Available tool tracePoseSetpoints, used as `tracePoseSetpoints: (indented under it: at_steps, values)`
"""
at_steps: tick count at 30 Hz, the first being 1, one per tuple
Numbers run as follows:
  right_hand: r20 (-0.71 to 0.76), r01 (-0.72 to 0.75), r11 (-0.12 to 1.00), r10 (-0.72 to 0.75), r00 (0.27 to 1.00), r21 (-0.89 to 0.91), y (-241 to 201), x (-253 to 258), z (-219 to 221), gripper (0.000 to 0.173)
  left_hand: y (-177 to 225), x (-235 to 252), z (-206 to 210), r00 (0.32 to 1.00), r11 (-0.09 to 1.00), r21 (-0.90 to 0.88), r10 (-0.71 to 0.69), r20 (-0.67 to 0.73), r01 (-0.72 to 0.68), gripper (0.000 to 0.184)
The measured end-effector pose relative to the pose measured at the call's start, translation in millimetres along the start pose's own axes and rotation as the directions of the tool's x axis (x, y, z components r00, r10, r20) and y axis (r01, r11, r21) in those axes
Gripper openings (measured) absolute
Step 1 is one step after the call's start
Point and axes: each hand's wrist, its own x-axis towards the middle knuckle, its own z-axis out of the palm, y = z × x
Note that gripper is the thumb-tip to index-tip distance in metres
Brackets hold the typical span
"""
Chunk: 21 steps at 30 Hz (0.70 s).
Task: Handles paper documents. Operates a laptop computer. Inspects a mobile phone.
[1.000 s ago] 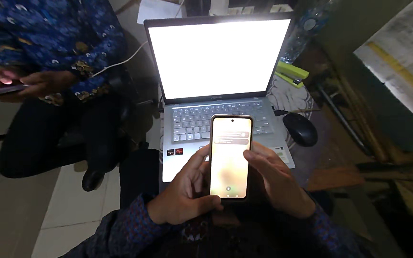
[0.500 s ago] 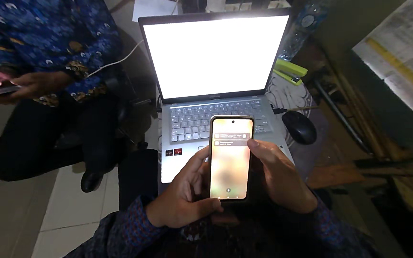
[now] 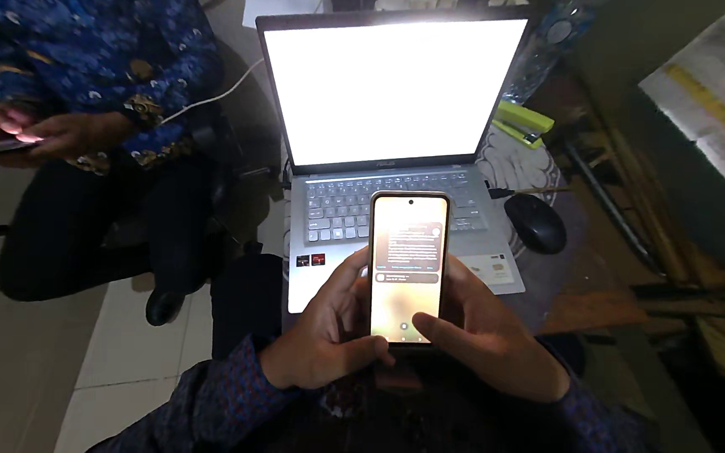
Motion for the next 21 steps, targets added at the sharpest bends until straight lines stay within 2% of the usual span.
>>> tracePoseSetpoints:
  at_steps: [3,11,21]
  values:
    - [-0.017,-0.003,1.0,0.002,1.0,-0.026,1.5,-1.3,3.7,0.072,0.0,-0.1,0.2,1.0,1.0,-0.004,0.0,0.001,0.0,0.096]
    - [-0.054,-0.018,0.997,0.014,0.998,-0.073,4.0,-1.8,7.2,0.082,0.5,-0.8,0.4,1.0,1.0,-0.016,-0.008,-0.006,0.008,0.095]
    - [-0.096,-0.061,0.99,0.048,0.994,-0.13,3.0,0.3,9.4,0.081,1.4,-0.4,0.2,1.0,1.0,-0.005,-0.019,-0.012,0.019,0.095]
